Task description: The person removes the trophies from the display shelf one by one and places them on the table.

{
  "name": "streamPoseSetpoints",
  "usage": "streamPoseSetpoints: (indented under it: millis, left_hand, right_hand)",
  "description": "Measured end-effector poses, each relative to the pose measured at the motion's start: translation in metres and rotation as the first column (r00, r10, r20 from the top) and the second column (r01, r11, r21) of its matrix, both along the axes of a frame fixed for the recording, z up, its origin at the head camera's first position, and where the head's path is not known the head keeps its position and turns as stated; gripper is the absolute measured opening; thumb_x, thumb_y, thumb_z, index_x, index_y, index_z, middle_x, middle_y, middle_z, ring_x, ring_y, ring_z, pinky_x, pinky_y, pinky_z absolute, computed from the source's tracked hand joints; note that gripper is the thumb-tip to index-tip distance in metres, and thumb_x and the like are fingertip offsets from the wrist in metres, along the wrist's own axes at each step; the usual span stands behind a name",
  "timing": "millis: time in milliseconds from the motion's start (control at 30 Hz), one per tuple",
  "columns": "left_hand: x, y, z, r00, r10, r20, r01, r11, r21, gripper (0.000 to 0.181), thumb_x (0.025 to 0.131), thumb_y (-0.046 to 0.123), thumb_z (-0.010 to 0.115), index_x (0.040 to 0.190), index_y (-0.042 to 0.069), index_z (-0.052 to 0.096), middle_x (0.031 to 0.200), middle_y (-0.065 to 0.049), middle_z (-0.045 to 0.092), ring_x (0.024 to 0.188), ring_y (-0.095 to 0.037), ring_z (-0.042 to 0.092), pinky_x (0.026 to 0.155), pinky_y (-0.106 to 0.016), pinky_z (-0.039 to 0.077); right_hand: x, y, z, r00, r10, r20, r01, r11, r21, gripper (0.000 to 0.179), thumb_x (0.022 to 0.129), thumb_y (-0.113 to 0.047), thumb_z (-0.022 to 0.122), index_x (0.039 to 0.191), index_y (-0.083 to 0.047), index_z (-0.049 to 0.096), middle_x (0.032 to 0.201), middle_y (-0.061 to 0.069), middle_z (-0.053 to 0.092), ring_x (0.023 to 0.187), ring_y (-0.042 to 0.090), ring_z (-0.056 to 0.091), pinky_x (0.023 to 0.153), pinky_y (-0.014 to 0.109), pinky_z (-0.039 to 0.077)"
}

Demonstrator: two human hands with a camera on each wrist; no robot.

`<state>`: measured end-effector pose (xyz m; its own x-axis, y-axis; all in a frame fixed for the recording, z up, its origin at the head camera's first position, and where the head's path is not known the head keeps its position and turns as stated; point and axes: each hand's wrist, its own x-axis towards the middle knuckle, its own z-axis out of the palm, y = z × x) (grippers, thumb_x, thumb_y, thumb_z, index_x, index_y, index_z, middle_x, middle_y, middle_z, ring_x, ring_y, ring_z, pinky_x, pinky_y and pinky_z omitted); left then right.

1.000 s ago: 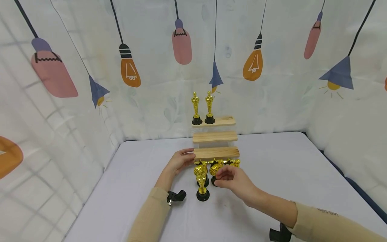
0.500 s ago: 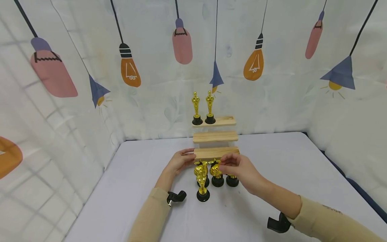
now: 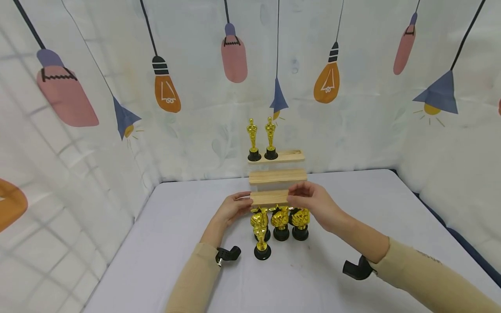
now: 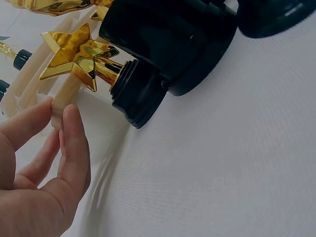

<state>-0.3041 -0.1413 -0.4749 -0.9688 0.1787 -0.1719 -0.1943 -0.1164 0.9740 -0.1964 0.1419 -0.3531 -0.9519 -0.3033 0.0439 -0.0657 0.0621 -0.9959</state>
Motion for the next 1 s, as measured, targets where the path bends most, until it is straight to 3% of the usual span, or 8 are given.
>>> streamPoseSetpoints:
  millis: [167,400,700,1000]
  left_hand:
    - [-0.001,0.000,-0.001,1.000,-0.002,-0.017,0.002,1.000,-0.001,0.048,0.096,-0.003,0.068,0.141,-0.008,0.054,0.125,-0.026,0.064,0.097,-0.022,0.069,0.083,-0.030,0.060]
    - [-0.001,-0.001,-0.002,1.000,-0.010,-0.010,0.010,1.000,0.001,0.048,0.097,-0.002,0.068,0.142,-0.007,0.053,0.126,-0.025,0.064,0.097,-0.022,0.070,0.083,-0.030,0.060]
    - [-0.001,0.000,-0.002,1.000,0.000,-0.005,0.000,1.000,0.002,0.049,0.096,-0.002,0.070,0.142,-0.007,0.054,0.124,-0.024,0.065,0.097,-0.022,0.070,0.083,-0.030,0.060]
    - [-0.001,0.000,-0.002,1.000,0.006,-0.002,-0.006,1.000,0.000,0.049,0.096,-0.002,0.070,0.142,-0.006,0.055,0.125,-0.023,0.065,0.097,-0.021,0.069,0.083,-0.030,0.060]
  right_hand:
    - [-0.014,0.004,0.003,0.999,0.030,-0.013,-0.030,1.000,0.007,0.031,0.100,-0.011,0.067,0.124,0.005,0.055,0.115,0.013,0.060,0.098,0.020,0.059,0.090,0.031,0.055]
    - [-0.032,0.006,0.008,0.999,0.042,0.017,-0.042,0.999,0.000,0.034,0.102,-0.009,0.063,0.130,0.007,0.051,0.130,0.023,0.053,0.109,0.023,0.058,0.105,0.046,0.049]
    - [-0.057,0.007,0.015,0.998,0.057,0.030,-0.057,0.998,-0.004,0.040,0.103,-0.009,0.062,0.136,0.008,0.047,0.132,0.018,0.051,0.124,0.037,0.051,0.109,0.047,0.045]
    - [-0.079,0.008,0.021,0.998,0.045,0.050,-0.045,0.999,-0.005,0.044,0.105,-0.010,0.059,0.141,0.010,0.042,0.139,0.025,0.045,0.133,0.047,0.042,0.111,0.047,0.044]
